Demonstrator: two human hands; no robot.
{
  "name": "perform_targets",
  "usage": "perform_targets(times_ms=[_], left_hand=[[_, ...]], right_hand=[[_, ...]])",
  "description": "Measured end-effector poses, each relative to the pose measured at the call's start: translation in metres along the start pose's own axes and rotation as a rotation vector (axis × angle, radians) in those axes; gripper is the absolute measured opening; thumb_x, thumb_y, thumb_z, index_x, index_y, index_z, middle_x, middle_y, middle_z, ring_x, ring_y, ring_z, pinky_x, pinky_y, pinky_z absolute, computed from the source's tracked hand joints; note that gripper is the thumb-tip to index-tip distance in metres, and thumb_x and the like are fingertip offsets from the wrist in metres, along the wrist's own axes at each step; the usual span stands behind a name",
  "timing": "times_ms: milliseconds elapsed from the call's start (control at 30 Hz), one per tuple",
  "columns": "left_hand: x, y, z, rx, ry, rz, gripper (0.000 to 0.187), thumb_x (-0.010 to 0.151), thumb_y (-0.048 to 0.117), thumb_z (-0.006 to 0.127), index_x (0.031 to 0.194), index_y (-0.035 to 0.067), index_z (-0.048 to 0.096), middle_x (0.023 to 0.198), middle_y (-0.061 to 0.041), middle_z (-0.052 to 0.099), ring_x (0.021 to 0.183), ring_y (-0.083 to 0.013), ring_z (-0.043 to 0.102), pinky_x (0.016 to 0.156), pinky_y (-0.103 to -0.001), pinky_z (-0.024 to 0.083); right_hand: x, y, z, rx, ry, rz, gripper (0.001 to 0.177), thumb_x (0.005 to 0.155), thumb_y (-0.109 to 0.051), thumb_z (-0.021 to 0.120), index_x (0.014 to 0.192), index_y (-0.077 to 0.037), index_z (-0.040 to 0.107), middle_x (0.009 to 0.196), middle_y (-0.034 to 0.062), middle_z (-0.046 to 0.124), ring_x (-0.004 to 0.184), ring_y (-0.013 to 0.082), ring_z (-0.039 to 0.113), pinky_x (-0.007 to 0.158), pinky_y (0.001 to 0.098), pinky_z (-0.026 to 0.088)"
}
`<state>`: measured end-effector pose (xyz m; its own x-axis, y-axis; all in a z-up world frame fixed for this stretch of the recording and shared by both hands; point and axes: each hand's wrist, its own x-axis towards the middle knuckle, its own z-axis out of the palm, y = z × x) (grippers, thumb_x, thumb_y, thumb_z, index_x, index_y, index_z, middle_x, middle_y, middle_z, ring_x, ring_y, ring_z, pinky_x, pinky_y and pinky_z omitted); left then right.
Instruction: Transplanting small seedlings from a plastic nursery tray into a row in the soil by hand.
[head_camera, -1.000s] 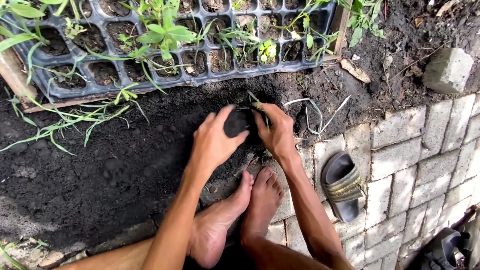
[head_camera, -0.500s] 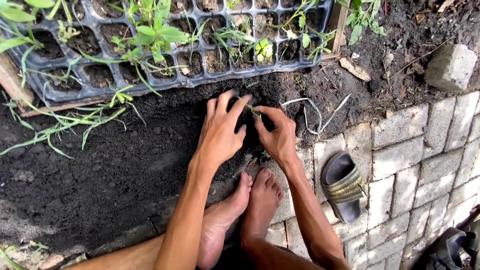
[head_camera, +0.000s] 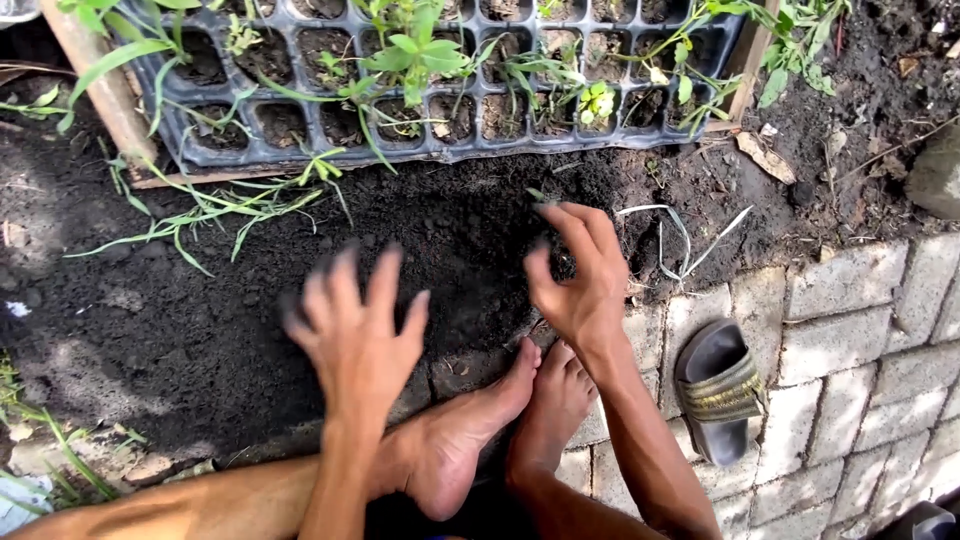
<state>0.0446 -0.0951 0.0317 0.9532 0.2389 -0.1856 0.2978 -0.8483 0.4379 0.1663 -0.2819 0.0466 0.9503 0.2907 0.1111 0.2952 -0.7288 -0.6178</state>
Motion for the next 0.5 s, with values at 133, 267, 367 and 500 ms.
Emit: perform_targets(times_ms=[133,267,367,500], left_hand=[[-0.033,-0.05,-0.027,0.253,0.17,-0.352,0.076,0.085,0.059,0.076,0.144,0.014,0.058,0.152,-0.026,0.032,0.137,-0.0535,0.021,0.098,-0.089,0.02],[-0.028,-0.076,-0.029,0.169,0.021,-0.702,0.105,0.078,0.067,0.077,0.162,0.015,0.041,0.163,-0.029,0.002,0.134,-0.0715,0.001,0.092,-0.097,0.016],[-0.017,-0.081,-0.021,0.228,0.001,-0.698,0.105,0.076,0.071,0.074,0.163,0.024,0.037,0.161,-0.03,0.014,0.133,-0.0712,0.017,0.09,-0.094,0.027],[-0.024,-0.1,-0.002,0.349,0.058,-0.657,0.095,0.083,0.072,0.07,0.159,0.02,0.046,0.157,-0.027,0.026,0.128,-0.0657,0.029,0.087,-0.088,0.035]], right_hand=[[0.016,-0.049,0.03,0.073,-0.166,-0.276,0.039,0.084,0.003,0.074,0.122,0.001,0.066,0.112,0.0146,0.065,0.087,0.025,0.066,0.071,0.0318,0.056],[0.037,-0.07,0.088,-0.009,-0.289,-0.592,0.039,0.094,-0.01,0.073,0.128,-0.006,0.056,0.125,0.0124,0.059,0.104,0.0291,0.067,0.078,0.0356,0.06],[0.054,-0.098,0.125,-0.066,-0.386,-0.763,0.047,0.09,-0.011,0.063,0.132,-0.002,0.046,0.13,0.0135,0.052,0.102,0.0246,0.062,0.073,0.0301,0.06],[0.053,-0.1,0.182,-0.204,-0.315,-0.825,0.029,0.082,-0.008,0.062,0.109,0.0,0.058,0.105,0.016,0.056,0.085,0.0274,0.061,0.063,0.0323,0.058]])
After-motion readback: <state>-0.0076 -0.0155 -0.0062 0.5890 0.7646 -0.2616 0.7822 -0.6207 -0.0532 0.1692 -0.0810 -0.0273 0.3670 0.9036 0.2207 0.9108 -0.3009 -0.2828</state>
